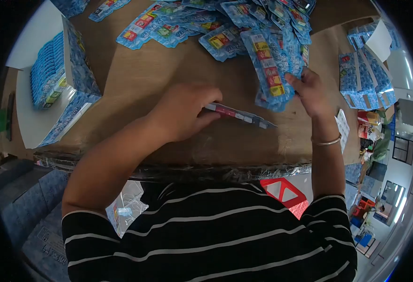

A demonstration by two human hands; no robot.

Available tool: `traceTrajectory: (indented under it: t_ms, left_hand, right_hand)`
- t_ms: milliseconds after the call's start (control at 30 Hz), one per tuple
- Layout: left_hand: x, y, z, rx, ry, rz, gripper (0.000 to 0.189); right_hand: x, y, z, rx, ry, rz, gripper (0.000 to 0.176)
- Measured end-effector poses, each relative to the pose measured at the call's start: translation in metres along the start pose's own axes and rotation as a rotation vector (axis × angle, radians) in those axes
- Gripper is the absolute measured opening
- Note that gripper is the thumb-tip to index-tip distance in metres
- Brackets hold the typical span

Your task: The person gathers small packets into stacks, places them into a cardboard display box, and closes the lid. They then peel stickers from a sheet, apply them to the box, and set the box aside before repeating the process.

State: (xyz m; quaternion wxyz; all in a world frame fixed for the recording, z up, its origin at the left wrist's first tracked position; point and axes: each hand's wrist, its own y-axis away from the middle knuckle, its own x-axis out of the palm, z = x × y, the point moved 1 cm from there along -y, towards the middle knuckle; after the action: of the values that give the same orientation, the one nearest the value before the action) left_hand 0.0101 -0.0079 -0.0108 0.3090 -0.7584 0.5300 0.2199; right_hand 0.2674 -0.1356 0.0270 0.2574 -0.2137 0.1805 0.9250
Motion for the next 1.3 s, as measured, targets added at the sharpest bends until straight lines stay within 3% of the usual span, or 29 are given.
traceTrajectory:
  t_ms: [33, 100, 167, 200, 233, 267, 300, 333, 367, 400, 433, 467, 500, 533, 567, 633, 667, 733, 867, 933, 1000, 1133, 1300]
  left_hand:
    - [0.005, -0.001, 0.001, 0.004, 0.06, -0.033, 0.021]
    - [0.011, -0.002, 0.001, 0.006, 0.116, -0.059, 0.023]
    - [0.012, -0.003, -0.002, 0.108, 0.023, -0.297, 0.037]
    - [0.013, -0.003, -0.003, 0.1, 0.016, -0.292, 0.037]
    - [0.012, -0.003, -0.002, 0.027, -0.031, -0.406, 0.05]
    - [0.011, -0.002, 0.0, -0.043, -0.081, -0.518, 0.063]
    - [0.013, -0.003, 0.001, -0.052, -0.094, -0.514, 0.063]
    - [0.016, -0.003, 0.003, -0.079, 0.083, -0.509, 0.074]
    - [0.018, -0.002, 0.005, -0.107, 0.26, -0.503, 0.085]
    - [0.017, -0.001, 0.008, -0.117, 0.251, -0.499, 0.085]
    - [0.018, -0.001, 0.01, -0.132, 0.382, -0.311, 0.083]
    - [0.021, 0.001, 0.01, -0.149, 0.515, -0.122, 0.081]
    - [0.018, 0.002, 0.007, -0.159, 0.514, -0.116, 0.081]
    - [0.014, 0.0, -0.001, -0.096, 0.316, 0.013, 0.073]
    - [0.012, 0.001, -0.006, -0.03, 0.121, 0.144, 0.065]
    - [0.015, 0.003, -0.008, -0.024, 0.048, 0.153, 0.06]
    - [0.017, 0.004, -0.009, -0.016, -0.023, 0.145, 0.055]
    - [0.021, 0.007, -0.012, 0.005, 0.01, 0.137, 0.055]
    - [0.018, 0.011, -0.017, 0.094, -0.025, 0.014, 0.055]
    - [0.009, 0.008, -0.022, 0.106, -0.059, 0.005, 0.057]
    - [0.005, 0.008, -0.03, 0.117, -0.091, -0.014, 0.058]
    - [0.007, 0.028, -0.037, -0.113, 0.087, -0.021, 0.07]
    - [0.011, 0.049, -0.035, -0.281, 0.095, 0.026, 0.076]
  right_hand:
    - [-0.006, 0.008, 0.005, -0.111, 0.262, -0.029, 0.017]
    - [-0.007, 0.023, 0.02, -0.206, 0.352, -0.051, 0.017]
    - [0.0, 0.036, 0.038, -0.309, 0.438, -0.068, 0.017]
    - [0.008, 0.042, 0.047, -0.409, 0.633, 0.037, 0.018]
    - [0.016, 0.044, 0.05, -0.513, 0.823, 0.146, 0.018]
    - [0.024, 0.042, 0.045, -0.519, 0.807, 0.15, 0.018]
    - [0.033, 0.04, 0.037, -0.645, 0.653, 0.238, 0.019]
    - [0.04, 0.039, 0.031, -0.765, 0.495, 0.325, 0.019]
    - [0.042, 0.039, 0.028, -0.768, 0.482, 0.332, 0.019]
    - [0.043, 0.039, 0.024, -0.647, 0.336, 0.429, 0.021]
    - [0.044, 0.04, 0.02, -0.522, 0.192, 0.52, 0.022]
    - [0.043, 0.044, 0.017, -0.52, 0.181, 0.526, 0.022]
    - [0.04, 0.051, 0.012, -0.408, 0.137, 0.503, 0.032]
    - [0.037, 0.056, 0.007, -0.295, 0.095, 0.476, 0.041]
    - [0.031, 0.059, 0.0, -0.287, 0.085, 0.475, 0.041]
    - [0.02, 0.067, -0.015, -0.551, 0.14, 0.33, 0.073]
    - [0.021, 0.074, -0.021, -0.54, 0.138, 0.328, 0.073]
    - [0.026, 0.091, -0.03, -0.506, 0.254, 0.28, 0.097]
    - [0.035, 0.096, -0.034, -0.359, 0.119, 0.197, 0.102]
    - [0.035, 0.085, -0.028, -0.489, 0.149, 0.068, 0.097]
    - [0.036, 0.082, -0.028, -0.508, 0.163, 0.11, 0.096]
    - [0.039, 0.088, -0.022, -0.578, 0.291, 0.291, 0.093]
    - [0.047, 0.087, -0.019, -0.589, 0.27, 0.258, 0.093]
